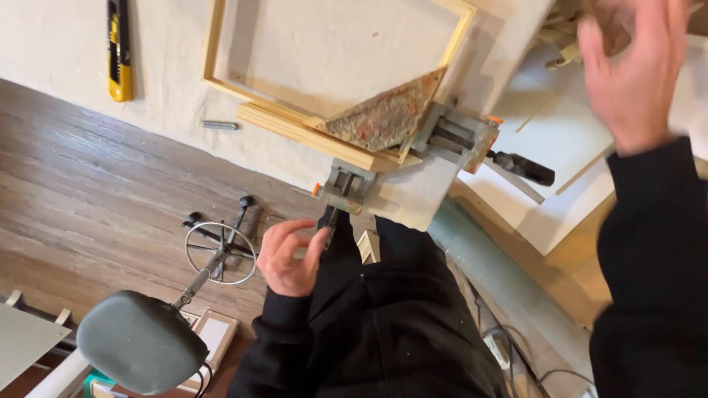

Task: The person clamps a wooden picture frame corner in a corner vise, tightens the clamp screw by hand, and hammers brads into the joint. They then release the clamp, reposition the frame, pick up additional frame sticks from the table, and handle a utility knife while working at the bench.

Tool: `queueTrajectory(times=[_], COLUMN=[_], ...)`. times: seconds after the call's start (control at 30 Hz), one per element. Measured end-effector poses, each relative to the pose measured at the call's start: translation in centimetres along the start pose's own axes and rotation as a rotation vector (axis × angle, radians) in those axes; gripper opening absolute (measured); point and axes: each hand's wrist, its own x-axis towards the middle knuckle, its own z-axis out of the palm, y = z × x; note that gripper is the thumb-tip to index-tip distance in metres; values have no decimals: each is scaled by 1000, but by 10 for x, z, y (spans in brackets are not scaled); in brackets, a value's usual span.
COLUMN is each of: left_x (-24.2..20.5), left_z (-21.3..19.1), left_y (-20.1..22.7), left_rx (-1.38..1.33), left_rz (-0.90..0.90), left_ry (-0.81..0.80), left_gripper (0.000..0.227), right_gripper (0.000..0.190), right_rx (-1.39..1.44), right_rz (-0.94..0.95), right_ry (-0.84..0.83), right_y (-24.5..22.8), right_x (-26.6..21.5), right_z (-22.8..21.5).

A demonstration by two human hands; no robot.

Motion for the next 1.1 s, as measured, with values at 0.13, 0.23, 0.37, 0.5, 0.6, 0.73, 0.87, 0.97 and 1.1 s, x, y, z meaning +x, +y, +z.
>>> queueTrajectory(times=[0.13,0.23,0.37,0.5,0.6,0.73,0.87,0.97,1.1], left_x=[-22,-43,-52,-68,-73,-103,-82,-111,-76], left_z=[14,44,59,68,73,80,70,86,55], left_y=[-20,-35,-38,-53,-69,-82,-83,-122,-61], left_rx=[-180,-222,-120,-145,-245,-640,-1253,-1502,-1165], left_rz=[-615,-824,-776,-765,-731,-910,-1276,-1246,-1080], left_ry=[-319,-502,-323,-338,-363,-489,-827,-909,-686], left_gripper=[37,41,41,40,36,30,49,48,21], right_gripper=[27,30,55,33,25,20,25,30,26], right_rx=[940,1095,881,652,462,184,143,271,1149], right_rz=[487,615,688,545,403,263,272,235,920], right_ry=[-964,-1416,-1463,-1149,-823,-565,-509,-507,-753], right_y=[-6,-25,-40,-52,-61,-77,-77,-84,-26], right_x=[-69,-80,-76,-98,-106,-105,-103,-78,-126], right_z=[17,22,21,18,17,-1,-4,-27,2])
